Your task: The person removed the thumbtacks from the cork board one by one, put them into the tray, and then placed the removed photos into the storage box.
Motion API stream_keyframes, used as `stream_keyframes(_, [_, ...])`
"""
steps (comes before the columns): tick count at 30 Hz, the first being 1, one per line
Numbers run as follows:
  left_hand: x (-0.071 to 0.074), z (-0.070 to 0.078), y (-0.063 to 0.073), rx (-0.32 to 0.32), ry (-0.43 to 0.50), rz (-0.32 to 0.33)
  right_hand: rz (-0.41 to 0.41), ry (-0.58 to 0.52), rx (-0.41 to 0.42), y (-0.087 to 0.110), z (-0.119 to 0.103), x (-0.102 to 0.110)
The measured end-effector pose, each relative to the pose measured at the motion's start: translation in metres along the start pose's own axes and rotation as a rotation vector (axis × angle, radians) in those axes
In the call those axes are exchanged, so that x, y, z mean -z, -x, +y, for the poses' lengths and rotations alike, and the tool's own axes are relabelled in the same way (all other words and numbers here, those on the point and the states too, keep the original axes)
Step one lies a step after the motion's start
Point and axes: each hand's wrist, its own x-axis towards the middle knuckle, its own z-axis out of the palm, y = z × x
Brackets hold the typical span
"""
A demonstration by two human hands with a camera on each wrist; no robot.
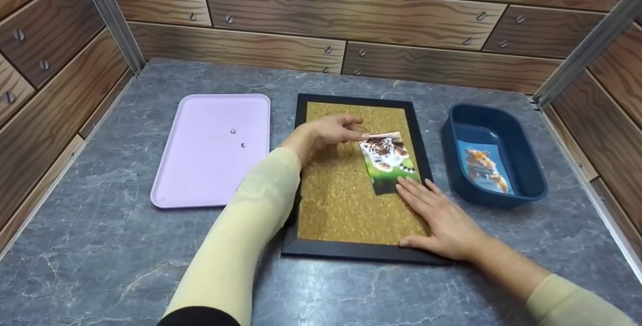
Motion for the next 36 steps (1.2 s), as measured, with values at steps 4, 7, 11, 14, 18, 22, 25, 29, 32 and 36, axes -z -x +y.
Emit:
stream_keyframes(4, [-0.0006, 0.001, 0.0003, -0.002, -0.016, 0.005, 0.007, -0.001, 0.007, -0.0001, 0.0001, 0.0])
stream_keyframes(7, [-0.0009, 0.0009, -0.0002, -0.012, -0.032, -0.005, 0.012, -0.002, 0.012, 0.0001, 0.0003, -0.0007])
stream_keyframes(11, [-0.0013, 0.001, -0.0008, -0.013, -0.058, -0.016, 0.009, -0.006, 0.011, 0.0003, 0.0006, -0.0011])
stream_keyframes(14, [-0.0022, 0.0017, -0.0008, -0.011, -0.075, -0.024, -0.007, -0.002, 0.006, 0.0003, 0.0004, -0.0004])
stream_keyframes(18, [-0.0037, 0.0035, -0.0004, -0.01, -0.094, -0.024, -0.02, 0.004, 0.003, 0.0001, 0.0003, 0.0004])
stream_keyframes(22, [-0.0041, 0.0042, 0.0004, -0.005, -0.106, -0.02, -0.012, 0.004, 0.005, -0.0003, -0.0003, -0.0003])
stream_keyframes(25, [-0.0038, 0.0036, 0.0006, -0.004, -0.104, -0.022, -0.006, 0.005, 0.006, -0.0003, -0.0007, -0.0009])
stream_keyframes(29, [-0.0039, 0.0033, 0.0003, -0.012, -0.093, -0.025, -0.023, 0.003, 0.001, -0.0004, -0.001, 0.0004])
stream_keyframes(32, [-0.0048, 0.0043, -0.0002, -0.018, -0.079, -0.024, -0.042, 0.002, -0.006, -0.0004, -0.0008, 0.002])
stream_keyframes(36, [-0.007, 0.0058, -0.0014, -0.017, -0.066, -0.026, -0.038, 0.006, -0.005, -0.0002, -0.0007, 0.0017])
